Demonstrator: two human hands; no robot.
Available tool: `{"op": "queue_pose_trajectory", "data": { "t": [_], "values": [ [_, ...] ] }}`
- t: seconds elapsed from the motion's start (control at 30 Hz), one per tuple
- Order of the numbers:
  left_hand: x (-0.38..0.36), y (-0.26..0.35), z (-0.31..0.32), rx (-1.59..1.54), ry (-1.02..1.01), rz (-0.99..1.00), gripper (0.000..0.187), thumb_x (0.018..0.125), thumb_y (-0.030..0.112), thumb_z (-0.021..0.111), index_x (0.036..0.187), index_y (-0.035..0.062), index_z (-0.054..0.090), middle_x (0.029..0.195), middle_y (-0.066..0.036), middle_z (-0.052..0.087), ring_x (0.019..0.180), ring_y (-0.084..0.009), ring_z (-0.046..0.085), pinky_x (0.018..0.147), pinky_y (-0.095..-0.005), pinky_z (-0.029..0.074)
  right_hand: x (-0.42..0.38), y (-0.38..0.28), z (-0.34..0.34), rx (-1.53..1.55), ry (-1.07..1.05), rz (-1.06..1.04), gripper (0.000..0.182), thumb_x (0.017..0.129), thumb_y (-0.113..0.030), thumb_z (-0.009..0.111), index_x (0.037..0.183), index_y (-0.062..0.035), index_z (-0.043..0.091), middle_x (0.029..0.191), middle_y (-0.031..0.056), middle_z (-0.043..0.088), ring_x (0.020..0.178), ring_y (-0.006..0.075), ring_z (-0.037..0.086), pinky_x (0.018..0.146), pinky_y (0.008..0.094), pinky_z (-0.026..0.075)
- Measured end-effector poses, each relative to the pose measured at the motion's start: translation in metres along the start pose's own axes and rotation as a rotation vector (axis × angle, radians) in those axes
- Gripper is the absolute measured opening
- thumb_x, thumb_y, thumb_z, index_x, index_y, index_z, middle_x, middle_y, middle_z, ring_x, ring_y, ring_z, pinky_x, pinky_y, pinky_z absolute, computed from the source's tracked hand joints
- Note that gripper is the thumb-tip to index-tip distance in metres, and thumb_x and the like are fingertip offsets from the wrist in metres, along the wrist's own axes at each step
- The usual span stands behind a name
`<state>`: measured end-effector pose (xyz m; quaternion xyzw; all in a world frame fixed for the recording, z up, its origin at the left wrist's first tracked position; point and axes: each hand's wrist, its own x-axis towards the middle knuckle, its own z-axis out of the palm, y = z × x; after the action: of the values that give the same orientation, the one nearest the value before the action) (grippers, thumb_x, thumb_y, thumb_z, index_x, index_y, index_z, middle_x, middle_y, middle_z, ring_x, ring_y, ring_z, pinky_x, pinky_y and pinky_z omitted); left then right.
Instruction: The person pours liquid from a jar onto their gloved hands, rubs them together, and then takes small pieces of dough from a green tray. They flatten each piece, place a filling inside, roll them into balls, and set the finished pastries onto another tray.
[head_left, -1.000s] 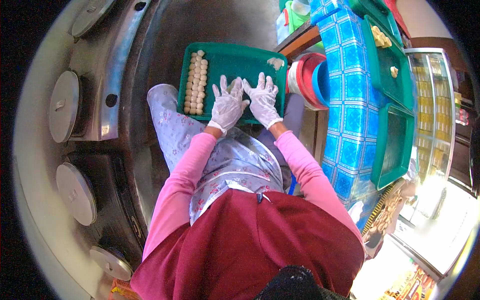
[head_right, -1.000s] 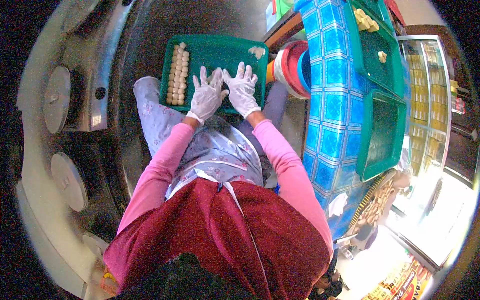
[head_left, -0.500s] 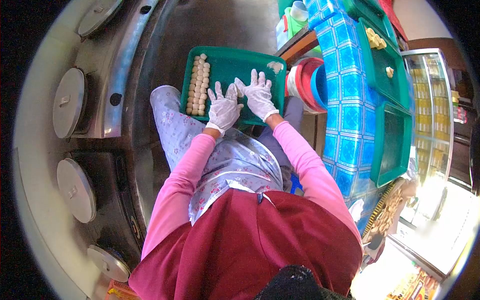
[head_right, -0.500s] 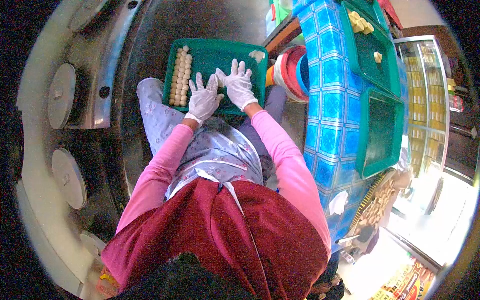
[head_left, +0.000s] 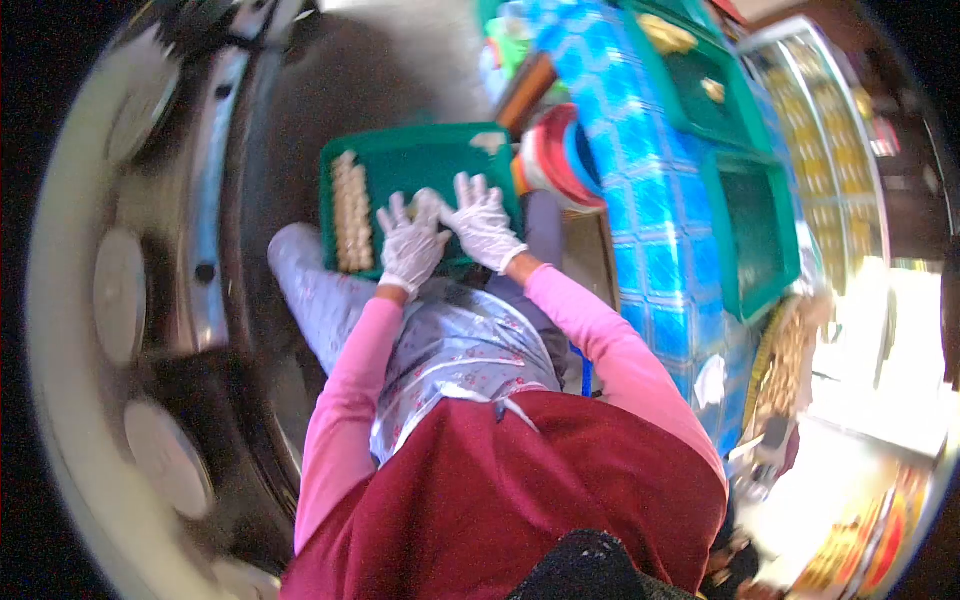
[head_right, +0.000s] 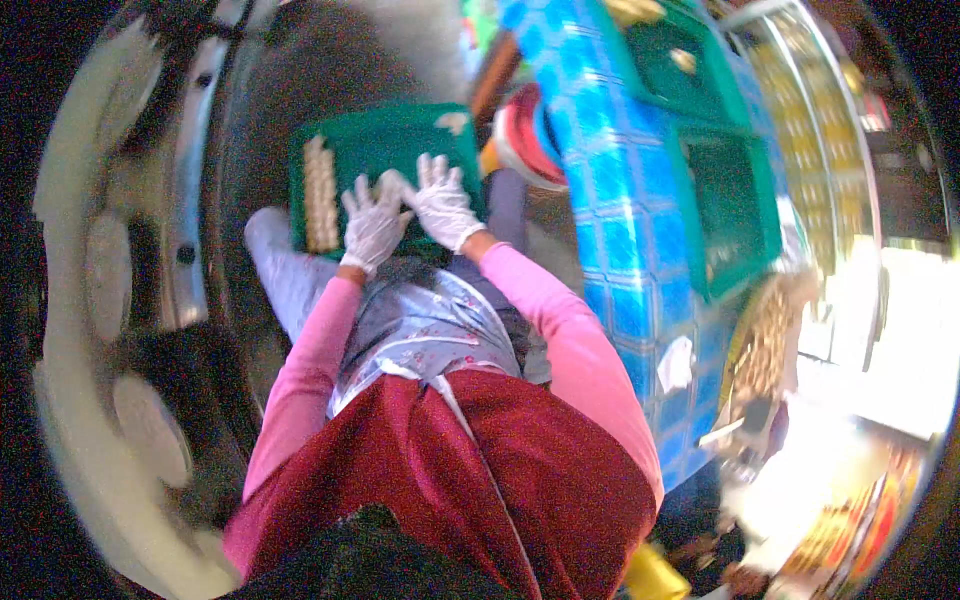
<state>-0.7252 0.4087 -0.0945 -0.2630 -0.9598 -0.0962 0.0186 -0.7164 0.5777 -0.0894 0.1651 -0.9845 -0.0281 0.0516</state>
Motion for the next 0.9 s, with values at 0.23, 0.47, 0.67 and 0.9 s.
{"op": "queue_pose_trajectory", "data": {
  "t": [0.23,0.47,0.67,0.9],
  "values": [
    [0.007,-0.002,-0.002,0.003,-0.072,0.083,0.064,0.096,0.041,0.055,0.148,0.009,0.039,0.155,-0.013,0.038,0.143,-0.0518,0.024,0.111,-0.0721,0.018,0.046,0.071,-0.144,0.118,0.416,0.13,0.018,0.082,-0.014,0.058,0.095,-0.0108,0.069,0.097,0.0168,0.058,0.098,0.0343,0.055,0.083,0.0462,0.045],
    [0.001,-0.01,0.0,0.072,-0.135,0.122,0.07,0.097,0.045,0.052,0.155,0.0134,0.029,0.16,-0.009,0.03,0.142,-0.0563,0.021,0.109,-0.0741,0.017,0.036,0.292,-0.263,1.029,1.165,0.606,0.021,0.087,-0.02,0.06,0.082,-0.0035,0.072,0.077,0.0035,0.071,0.065,0.0099,0.065,0.055,0.0263,0.047],
    [-0.001,-0.008,-0.008,0.078,-0.199,0.114,0.066,0.099,0.048,0.046,0.156,0.0191,0.027,0.162,-0.006,0.026,0.142,-0.0565,0.021,0.11,-0.074,0.014,0.058,0.36,-0.22,1.096,0.345,0.955,0.024,0.079,-0.028,0.078,0.087,-0.0048,0.073,0.074,0.0043,0.067,0.056,0.0106,0.056,0.051,0.0285,0.045],
    [0.011,-0.005,-0.01,0.071,-0.169,0.047,0.067,0.1,0.047,0.046,0.156,0.0135,0.028,0.158,-0.004,0.035,0.144,-0.0536,0.018,0.111,-0.0739,0.013,0.093,0.361,-0.191,0.399,0.374,0.993,0.052,0.071,-0.046,0.071,0.111,-0.0136,0.073,0.114,0.0133,0.071,0.106,0.0304,0.068,0.091,0.0422,0.054]
  ]
}}
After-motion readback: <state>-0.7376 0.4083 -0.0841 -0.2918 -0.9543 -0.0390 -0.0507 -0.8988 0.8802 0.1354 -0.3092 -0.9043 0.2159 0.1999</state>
